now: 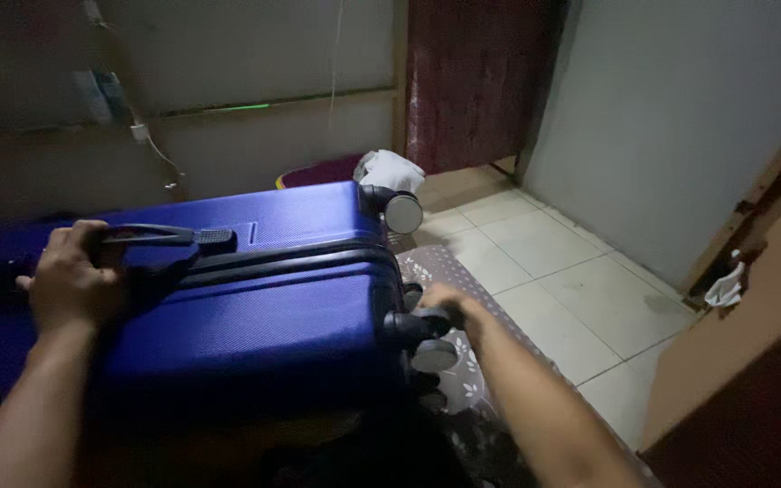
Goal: The person puts folded clothes into a suitcase, secures the internal straps, closes and zips the suitcase, and then folds additional clothing items on a bed.
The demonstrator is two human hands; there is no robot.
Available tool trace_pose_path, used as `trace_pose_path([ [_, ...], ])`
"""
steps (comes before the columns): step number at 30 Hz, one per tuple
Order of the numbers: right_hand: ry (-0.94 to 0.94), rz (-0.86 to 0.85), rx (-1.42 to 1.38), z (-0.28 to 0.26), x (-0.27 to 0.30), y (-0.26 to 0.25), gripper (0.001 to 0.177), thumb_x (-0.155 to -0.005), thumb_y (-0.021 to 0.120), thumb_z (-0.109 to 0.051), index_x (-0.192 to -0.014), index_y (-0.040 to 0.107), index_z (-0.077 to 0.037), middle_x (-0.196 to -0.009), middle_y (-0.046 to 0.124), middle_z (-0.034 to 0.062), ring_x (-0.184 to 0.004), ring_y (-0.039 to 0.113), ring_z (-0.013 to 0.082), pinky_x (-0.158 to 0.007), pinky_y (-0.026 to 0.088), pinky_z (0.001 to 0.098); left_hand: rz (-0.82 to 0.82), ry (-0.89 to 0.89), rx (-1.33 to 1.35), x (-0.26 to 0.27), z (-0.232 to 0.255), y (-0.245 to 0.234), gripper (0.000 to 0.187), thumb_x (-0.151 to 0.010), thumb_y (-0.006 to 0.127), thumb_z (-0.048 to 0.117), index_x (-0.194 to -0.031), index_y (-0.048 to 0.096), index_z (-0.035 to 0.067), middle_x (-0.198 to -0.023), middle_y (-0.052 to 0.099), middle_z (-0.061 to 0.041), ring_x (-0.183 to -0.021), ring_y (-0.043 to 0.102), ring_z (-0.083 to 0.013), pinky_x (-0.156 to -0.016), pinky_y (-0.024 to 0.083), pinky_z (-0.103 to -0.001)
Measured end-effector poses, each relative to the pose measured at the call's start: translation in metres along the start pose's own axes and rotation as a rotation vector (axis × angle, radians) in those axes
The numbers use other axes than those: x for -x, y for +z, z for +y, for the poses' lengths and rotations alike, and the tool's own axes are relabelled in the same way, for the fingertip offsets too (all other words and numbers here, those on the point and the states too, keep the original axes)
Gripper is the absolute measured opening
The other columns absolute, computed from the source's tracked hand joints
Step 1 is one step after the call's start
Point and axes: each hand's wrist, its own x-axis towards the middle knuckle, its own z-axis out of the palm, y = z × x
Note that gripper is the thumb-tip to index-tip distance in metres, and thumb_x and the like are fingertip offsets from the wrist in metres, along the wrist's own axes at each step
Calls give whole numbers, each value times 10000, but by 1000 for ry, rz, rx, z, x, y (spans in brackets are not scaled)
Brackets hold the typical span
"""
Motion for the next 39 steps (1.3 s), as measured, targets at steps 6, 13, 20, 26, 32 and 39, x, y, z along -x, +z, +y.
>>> trace_pose_path([
  [6, 168, 79, -113, -37, 22, 3, 178, -843, 693, -86, -921, 826, 3, -877, 783, 126, -769, 700, 240, -647, 548, 413, -92, 69, -88, -19, -7, -36, 576, -816, 601, 130, -1387, 636, 196, -1244, 670, -117, -1135, 625, -372, -912, 550, -575],
  [13, -75, 145, 278, -86, 45, -10, 185, -814, 729, -179, -889, 807, -28, -807, 763, 141, -665, 612, 229, -572, 458, 385, -164, -5, -110, -22, 24, -41, 554, -797, 614, 127, -1348, 637, 172, -1177, 646, -136, -1114, 610, -350, -912, 522, -555],
  [20, 47, 186, 127, -145, 118, -45, 175, -803, 713, -173, -782, 784, -14, -738, 779, 134, -555, 479, 207, -464, 326, 373, -34, 59, 74, -4, 57, -11, 499, -790, 596, 136, -1285, 659, 146, -1256, 603, -158, -1208, 545, -382, -1083, 422, -540],
  [26, -14, 188, -110, -191, 149, -70, 161, -856, 662, -139, -838, 763, -16, -690, 723, 89, -568, 684, 162, -487, 462, 310, -31, 49, 64, -9, 71, -2, 549, -797, 604, 155, -1345, 638, 135, -1274, 580, -181, -1231, 525, -369, -1083, 355, -574],
  [32, -46, 269, 217, -251, 181, -61, 173, -863, 718, -148, -913, 767, 11, -774, 769, 132, -714, 756, 200, -568, 493, 320, -39, 16, 83, -9, 75, -6, 529, -801, 623, 171, -1329, 649, 163, -1274, 583, -171, -1248, 519, -365, -1074, 358, -574],
  [39, -33, 365, 556, -299, 204, -35, 270, -847, 701, -226, -988, 837, -41, -885, 813, 139, -800, 788, 239, -773, 606, 411, -58, -18, 53, -4, 83, -23, 481, -803, 660, 139, -1277, 678, 216, -1241, 599, -103, -1245, 535, -316, -1060, 350, -685],
])
